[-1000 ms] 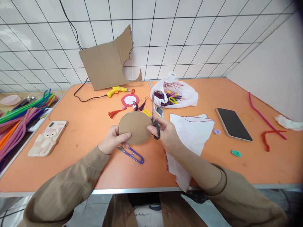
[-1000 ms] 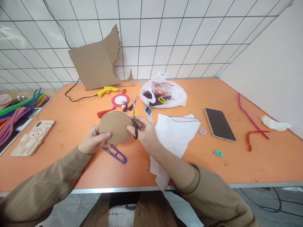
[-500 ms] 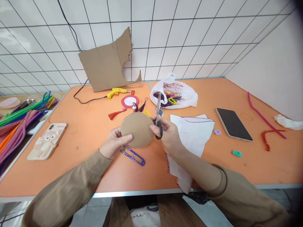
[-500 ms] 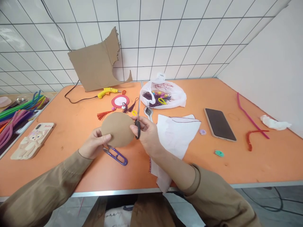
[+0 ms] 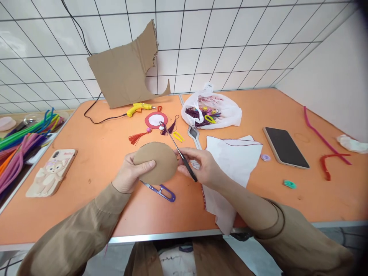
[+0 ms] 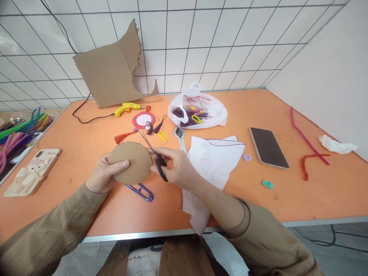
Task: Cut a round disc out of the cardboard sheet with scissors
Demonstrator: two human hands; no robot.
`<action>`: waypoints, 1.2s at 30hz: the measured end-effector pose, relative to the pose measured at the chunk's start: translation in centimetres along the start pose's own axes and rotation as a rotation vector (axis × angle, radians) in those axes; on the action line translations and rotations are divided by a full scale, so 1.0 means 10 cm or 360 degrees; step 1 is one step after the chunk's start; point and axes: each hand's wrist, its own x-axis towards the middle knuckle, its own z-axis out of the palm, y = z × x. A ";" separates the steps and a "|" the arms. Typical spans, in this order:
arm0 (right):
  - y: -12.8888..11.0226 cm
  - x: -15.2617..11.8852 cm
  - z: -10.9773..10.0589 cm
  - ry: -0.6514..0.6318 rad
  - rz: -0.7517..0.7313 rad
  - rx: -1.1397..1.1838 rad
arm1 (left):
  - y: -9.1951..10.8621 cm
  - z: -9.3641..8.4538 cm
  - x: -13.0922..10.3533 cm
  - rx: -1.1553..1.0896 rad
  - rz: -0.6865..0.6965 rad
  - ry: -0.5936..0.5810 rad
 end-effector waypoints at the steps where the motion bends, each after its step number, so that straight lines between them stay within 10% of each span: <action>1: -0.01 0.00 -0.04 -0.0006 -0.0064 -0.0109 | 0.00 -0.02 0.01 0.0013 0.0003 -0.0017; 8: -0.07 0.02 -0.19 -0.0028 -0.0551 -0.0804 | 0.02 -0.08 0.04 0.0121 -0.0049 -0.0066; 36: -0.03 -0.04 -0.15 -0.0111 -0.0607 -0.0927 | 0.10 -0.13 0.00 0.0145 -0.0206 -0.0154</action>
